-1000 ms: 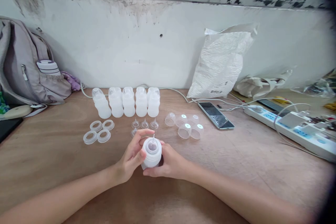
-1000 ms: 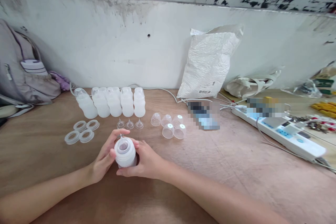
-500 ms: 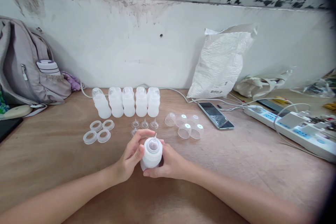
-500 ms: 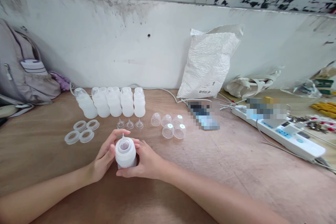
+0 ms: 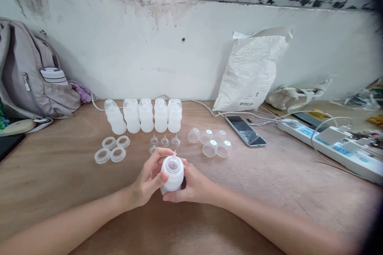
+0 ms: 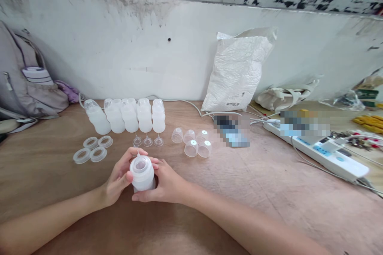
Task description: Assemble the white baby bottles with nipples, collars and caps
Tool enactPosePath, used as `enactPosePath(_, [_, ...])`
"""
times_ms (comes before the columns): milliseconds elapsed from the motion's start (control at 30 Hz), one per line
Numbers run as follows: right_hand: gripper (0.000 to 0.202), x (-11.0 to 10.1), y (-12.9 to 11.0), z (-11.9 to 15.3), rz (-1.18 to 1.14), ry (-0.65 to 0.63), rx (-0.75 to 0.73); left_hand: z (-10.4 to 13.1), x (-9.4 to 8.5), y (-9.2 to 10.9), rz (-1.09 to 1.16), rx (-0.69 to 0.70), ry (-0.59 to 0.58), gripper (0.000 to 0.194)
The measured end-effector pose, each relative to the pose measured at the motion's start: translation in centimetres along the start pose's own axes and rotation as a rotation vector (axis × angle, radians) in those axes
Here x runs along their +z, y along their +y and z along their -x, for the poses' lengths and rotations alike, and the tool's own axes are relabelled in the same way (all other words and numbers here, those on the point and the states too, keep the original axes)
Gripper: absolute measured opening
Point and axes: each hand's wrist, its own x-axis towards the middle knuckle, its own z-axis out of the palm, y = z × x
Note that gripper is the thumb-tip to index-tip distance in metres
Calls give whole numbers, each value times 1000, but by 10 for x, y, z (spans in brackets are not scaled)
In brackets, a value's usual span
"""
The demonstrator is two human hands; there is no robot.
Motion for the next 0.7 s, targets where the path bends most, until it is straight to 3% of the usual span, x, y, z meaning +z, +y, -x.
enactPosePath(700, [33, -2, -2, 1, 12, -20, -36, -1, 2, 6, -23, -46, 7, 35])
